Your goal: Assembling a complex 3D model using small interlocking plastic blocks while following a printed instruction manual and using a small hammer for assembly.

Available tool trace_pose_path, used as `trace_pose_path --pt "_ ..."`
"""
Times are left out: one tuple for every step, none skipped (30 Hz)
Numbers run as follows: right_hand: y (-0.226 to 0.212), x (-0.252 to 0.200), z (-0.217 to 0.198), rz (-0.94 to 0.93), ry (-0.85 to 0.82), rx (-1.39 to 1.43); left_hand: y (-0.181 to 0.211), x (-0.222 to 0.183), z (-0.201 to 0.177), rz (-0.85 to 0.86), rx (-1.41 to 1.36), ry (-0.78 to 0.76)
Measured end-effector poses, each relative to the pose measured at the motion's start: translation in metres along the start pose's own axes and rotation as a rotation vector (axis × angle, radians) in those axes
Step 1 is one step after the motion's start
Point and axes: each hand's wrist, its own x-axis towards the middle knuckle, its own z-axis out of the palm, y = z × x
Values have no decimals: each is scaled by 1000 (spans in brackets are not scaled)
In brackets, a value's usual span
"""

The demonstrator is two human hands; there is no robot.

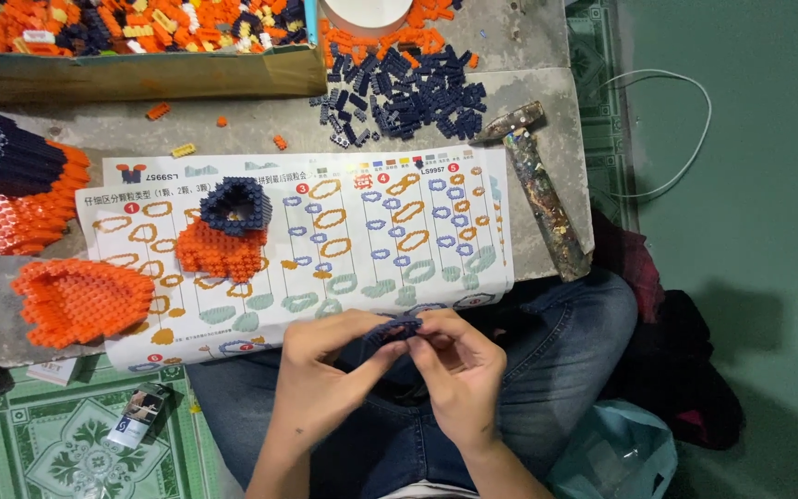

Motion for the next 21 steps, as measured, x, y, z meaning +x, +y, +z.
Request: trace_pose_path --pt "-3 2 1 0 0 1 2 1 1 0 1 0" --pt "-5 5 1 -4 -18 38 3 2 1 8 25 -4" --pt "-8 6 2 -6 -38 75 4 3 2 13 49 -7" --pt "-10 7 -4 -2 -39 75 6 4 0 10 50 -5" --pt "-13 9 -10 36 -67 -12 8 7 -3 -9 67 -52" --pt "-16 11 -16 75 -94 -100 10 10 -6 -28 85 -99" --pt "-18 13 -22 73 -91 -99 12 12 -7 -26 86 -103" --pt "-19 14 -27 18 -171 -74 14 14 -8 -74 89 -126" --pt "-21 16 -32 -37 -255 -49 15 15 -9 -123 94 -145" --pt "-28 20 -31 -38 -256 -48 17 17 -9 -122 96 -145" --pt "-36 23 -31 -91 -273 -179 19 18 -10 -146 146 -190" --pt "-43 26 -30 -145 -289 -311 20 19 -10 -169 196 -235" --pt "-44 26 -30 -143 -289 -308 21 20 -10 -172 199 -236" --pt "-45 27 -31 -161 -299 -349 22 21 -9 -202 196 -271" --pt "-46 27 -32 -181 -309 -389 24 22 -8 -230 192 -304" --pt "-41 27 -36 -180 -309 -386 22 24 -8 -231 195 -304" --pt "-35 26 -41 -123 -283 -377 19 26 -8 -232 157 -290" --pt "-30 25 -45 -65 -257 -367 17 27 -7 -233 120 -276" --pt "-30 27 -45 -65 -255 -365 16 29 -5 -234 121 -278" --pt "-30 28 -44 -40 -241 -338 16 30 -2 -252 105 -244" --pt "-30 29 -44 -15 -228 -310 15 31 0 -270 89 -209"
